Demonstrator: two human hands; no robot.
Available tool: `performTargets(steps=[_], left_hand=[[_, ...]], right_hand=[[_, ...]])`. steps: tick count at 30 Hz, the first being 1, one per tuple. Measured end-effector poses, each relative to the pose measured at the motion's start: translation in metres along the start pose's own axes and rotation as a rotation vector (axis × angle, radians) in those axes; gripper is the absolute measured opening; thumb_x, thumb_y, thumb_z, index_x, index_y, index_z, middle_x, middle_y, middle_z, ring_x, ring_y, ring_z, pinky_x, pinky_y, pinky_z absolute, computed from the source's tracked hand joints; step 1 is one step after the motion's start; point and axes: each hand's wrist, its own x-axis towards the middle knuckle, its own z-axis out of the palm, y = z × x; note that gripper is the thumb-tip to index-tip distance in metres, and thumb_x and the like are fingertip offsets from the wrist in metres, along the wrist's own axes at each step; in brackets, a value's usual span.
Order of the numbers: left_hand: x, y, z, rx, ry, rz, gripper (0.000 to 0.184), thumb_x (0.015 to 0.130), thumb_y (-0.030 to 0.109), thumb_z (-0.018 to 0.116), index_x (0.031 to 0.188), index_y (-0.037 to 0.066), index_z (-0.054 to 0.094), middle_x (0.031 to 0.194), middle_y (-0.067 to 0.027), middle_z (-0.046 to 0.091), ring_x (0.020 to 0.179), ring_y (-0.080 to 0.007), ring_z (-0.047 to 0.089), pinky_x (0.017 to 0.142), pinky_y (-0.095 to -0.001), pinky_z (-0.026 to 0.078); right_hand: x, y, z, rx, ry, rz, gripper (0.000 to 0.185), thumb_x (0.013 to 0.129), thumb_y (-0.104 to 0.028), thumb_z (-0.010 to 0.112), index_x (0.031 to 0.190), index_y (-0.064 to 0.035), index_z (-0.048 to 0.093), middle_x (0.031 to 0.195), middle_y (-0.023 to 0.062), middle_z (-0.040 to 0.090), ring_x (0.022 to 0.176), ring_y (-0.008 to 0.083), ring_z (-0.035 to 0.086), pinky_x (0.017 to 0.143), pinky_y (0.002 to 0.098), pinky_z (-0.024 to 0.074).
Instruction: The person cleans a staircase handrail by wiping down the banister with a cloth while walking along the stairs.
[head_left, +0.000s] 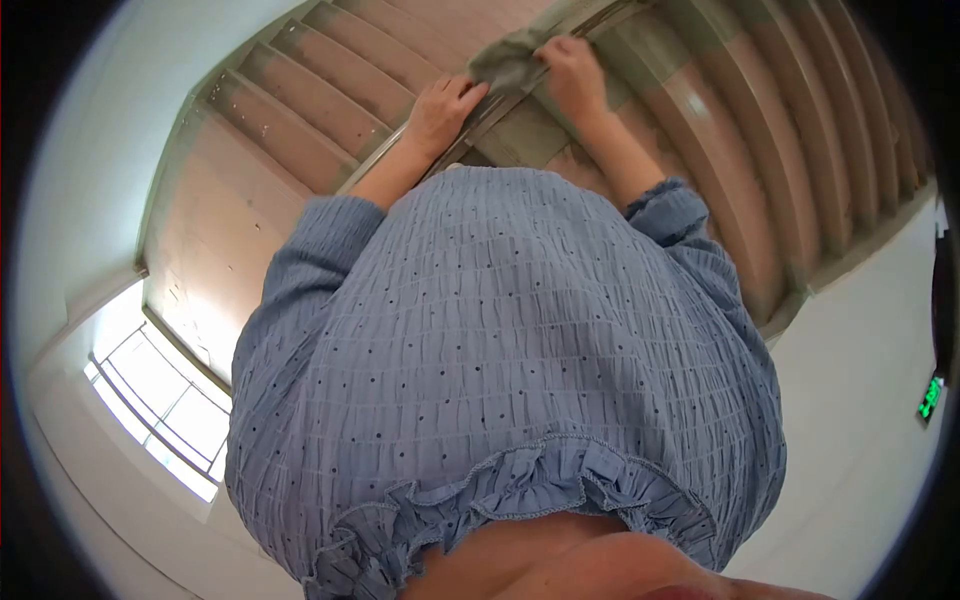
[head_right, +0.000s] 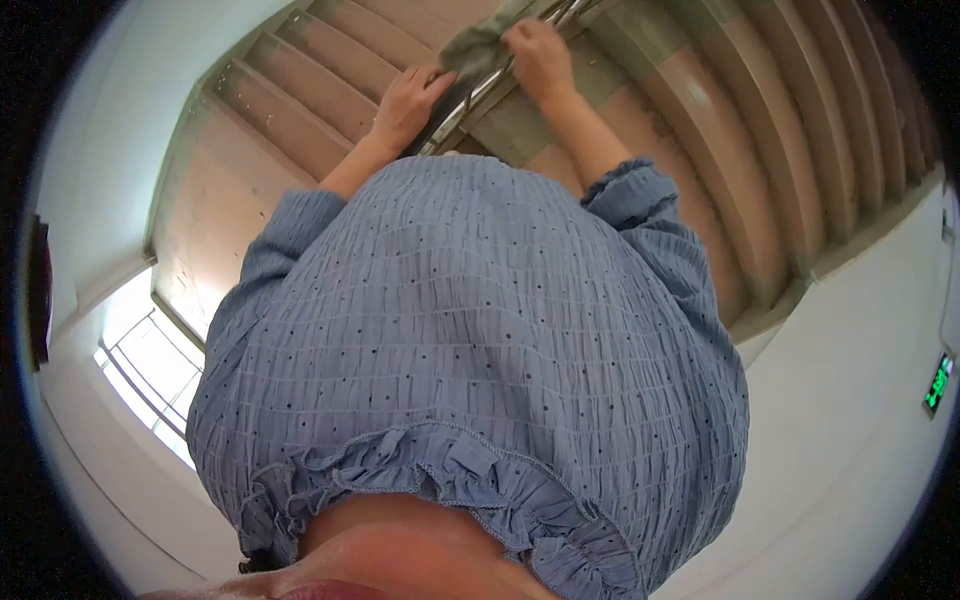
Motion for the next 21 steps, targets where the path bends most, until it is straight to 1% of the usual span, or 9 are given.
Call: performTargets(steps=[2, 3, 5, 8, 11, 14, 16, 18, 21], left_hand=[[-0.029, 0.013, -0.01, 0.047, -0.126, 0.003, 0.029, 0.087, 0.015, 0.056, 0.114, 0.015, 0.067, 0.107, -0.0032, 0.062, 0.101, -0.0218, 0.061, 0.083, -0.0358, 0.048], [-0.042, 0.018, -0.01, 0.045, -0.136, 0.021, 0.029, 0.087, 0.015, 0.056, 0.114, 0.015, 0.067, 0.107, -0.0032, 0.062, 0.101, -0.0218, 0.061, 0.083, -0.0358, 0.048], [-0.052, 0.028, -0.004, 0.089, -0.245, 0.135, 0.025, 0.085, 0.016, 0.057, 0.108, 0.015, 0.068, 0.107, -0.0035, 0.061, 0.101, -0.0205, 0.06, 0.086, -0.0369, 0.046], [0.015, 0.058, 0.006, 0.056, -0.153, 0.187, 0.023, 0.084, 0.017, 0.059, 0.105, 0.013, 0.069, 0.107, -0.0038, 0.061, 0.101, -0.0199, 0.059, 0.09, -0.0384, 0.044], [0.113, 0.095, 0.03, 0.116, -0.074, 0.231, 0.023, 0.083, 0.017, 0.06, 0.104, 0.012, 0.069, 0.108, -0.0042, 0.061, 0.102, -0.0211, 0.057, 0.094, -0.0387, 0.042], [0.169, 0.126, 0.039, 0.154, -0.005, 0.226, 0.022, 0.083, 0.016, 0.061, 0.102, 0.012, 0.07, 0.108, -0.0042, 0.061, 0.104, -0.0214, 0.056, 0.095, -0.0391, 0.042], [0.177, 0.135, 0.041, 0.178, 0.015, 0.206, 0.021, 0.082, 0.016, 0.061, 0.101, 0.012, 0.07, 0.107, -0.0041, 0.06, 0.105, -0.0215, 0.056, 0.095, -0.0395, 0.041], [0.152, 0.14, 0.05, 0.183, -0.066, 0.138, 0.02, 0.083, 0.016, 0.061, 0.1, 0.013, 0.07, 0.106, -0.0037, 0.06, 0.105, -0.021, 0.055, 0.096, -0.0402, 0.041], [0.133, 0.154, 0.051, 0.157, -0.098, 0.151, 0.02, 0.083, 0.015, 0.06, 0.1, 0.013, 0.07, 0.105, -0.0033, 0.06, 0.104, -0.0212, 0.056, 0.096, -0.0403, 0.04]], right_hand=[[-0.028, -0.008, 0.009, 0.125, -0.169, -0.075, 0.013, 0.078, -0.002, 0.059, 0.086, -0.0082, 0.067, 0.096, 0.0085, 0.063, 0.099, 0.0303, 0.061, 0.082, 0.0392, 0.0527], [-0.042, -0.007, 0.01, 0.123, -0.159, -0.058, 0.013, 0.078, -0.002, 0.059, 0.086, -0.0082, 0.067, 0.096, 0.0085, 0.063, 0.099, 0.0303, 0.061, 0.082, 0.0392, 0.0527], [-0.061, 0.006, 0.005, 0.177, -0.319, -0.182, 0.015, 0.078, -0.002, 0.059, 0.09, -0.0075, 0.065, 0.097, 0.0095, 0.061, 0.098, 0.0307, 0.061, 0.08, 0.0397, 0.0534], [-0.059, 0.063, -0.023, 0.127, -0.24, -0.15, 0.015, 0.079, -0.003, 0.059, 0.093, -0.0081, 0.064, 0.098, 0.0094, 0.06, 0.097, 0.0308, 0.061, 0.08, 0.0397, 0.0537], [-0.036, 0.125, -0.068, 0.06, -0.009, 0.102, 0.024, 0.076, 0.001, 0.06, 0.096, -0.0104, 0.066, 0.106, 0.0078, 0.063, 0.103, 0.0312, 0.061, 0.086, 0.0385, 0.0528], [-0.019, 0.149, -0.109, 0.022, 0.15, 0.281, 0.027, 0.075, 0.005, 0.059, 0.096, -0.0097, 0.066, 0.106, 0.0085, 0.063, 0.103, 0.0336, 0.061, 0.087, 0.0408, 0.0524], [-0.032, 0.154, -0.105, 0.064, 0.103, 0.349, 0.028, 0.074, 0.004, 0.06, 0.097, -0.0097, 0.067, 0.105, 0.0091, 0.063, 0.104, 0.0339, 0.06, 0.087, 0.0417, 0.0522], [-0.056, 0.153, -0.089, 0.153, -0.01, 0.476, 0.029, 0.074, 0.003, 0.061, 0.099, -0.0097, 0.067, 0.105, 0.0102, 0.062, 0.105, 0.0346, 0.06, 0.088, 0.0436, 0.0516], [-0.082, 0.161, -0.093, 0.153, -0.058, 0.431, 0.023, 0.075, 0.0, 0.064, 0.096, -0.0095, 0.068, 0.104, 0.0112, 0.063, 0.105, 0.0356, 0.06, 0.088, 0.0445, 0.0517]])
